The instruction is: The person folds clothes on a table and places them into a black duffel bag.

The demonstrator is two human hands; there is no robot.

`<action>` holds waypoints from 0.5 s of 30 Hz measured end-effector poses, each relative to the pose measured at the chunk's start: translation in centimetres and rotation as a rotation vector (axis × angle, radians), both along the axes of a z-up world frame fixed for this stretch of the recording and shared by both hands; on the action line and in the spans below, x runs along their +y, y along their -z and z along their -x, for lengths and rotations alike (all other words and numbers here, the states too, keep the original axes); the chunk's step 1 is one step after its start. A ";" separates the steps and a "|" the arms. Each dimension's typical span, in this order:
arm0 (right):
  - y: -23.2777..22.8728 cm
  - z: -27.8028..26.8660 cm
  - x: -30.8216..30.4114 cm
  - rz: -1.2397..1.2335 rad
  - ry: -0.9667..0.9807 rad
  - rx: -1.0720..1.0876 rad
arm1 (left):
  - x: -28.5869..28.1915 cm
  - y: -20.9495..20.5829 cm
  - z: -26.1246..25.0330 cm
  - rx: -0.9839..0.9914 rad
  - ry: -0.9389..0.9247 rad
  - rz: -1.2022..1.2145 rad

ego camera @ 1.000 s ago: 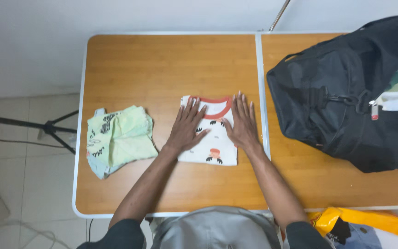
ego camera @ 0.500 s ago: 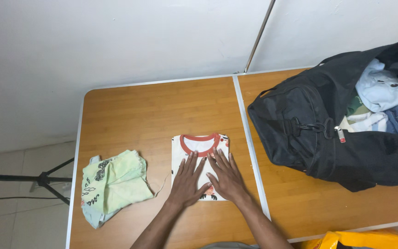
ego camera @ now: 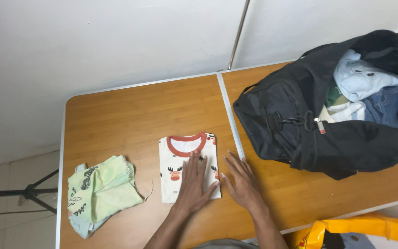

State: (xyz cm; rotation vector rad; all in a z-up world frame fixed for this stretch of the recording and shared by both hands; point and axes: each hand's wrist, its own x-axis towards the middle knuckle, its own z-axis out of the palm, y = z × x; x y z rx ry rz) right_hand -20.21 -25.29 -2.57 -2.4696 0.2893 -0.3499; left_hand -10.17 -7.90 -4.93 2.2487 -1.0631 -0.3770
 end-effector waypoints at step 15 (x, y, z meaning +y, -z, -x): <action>-12.6 3.7 -17.2 0.356 0.332 0.003 | -21.1 -0.5 6.2 0.193 0.110 0.400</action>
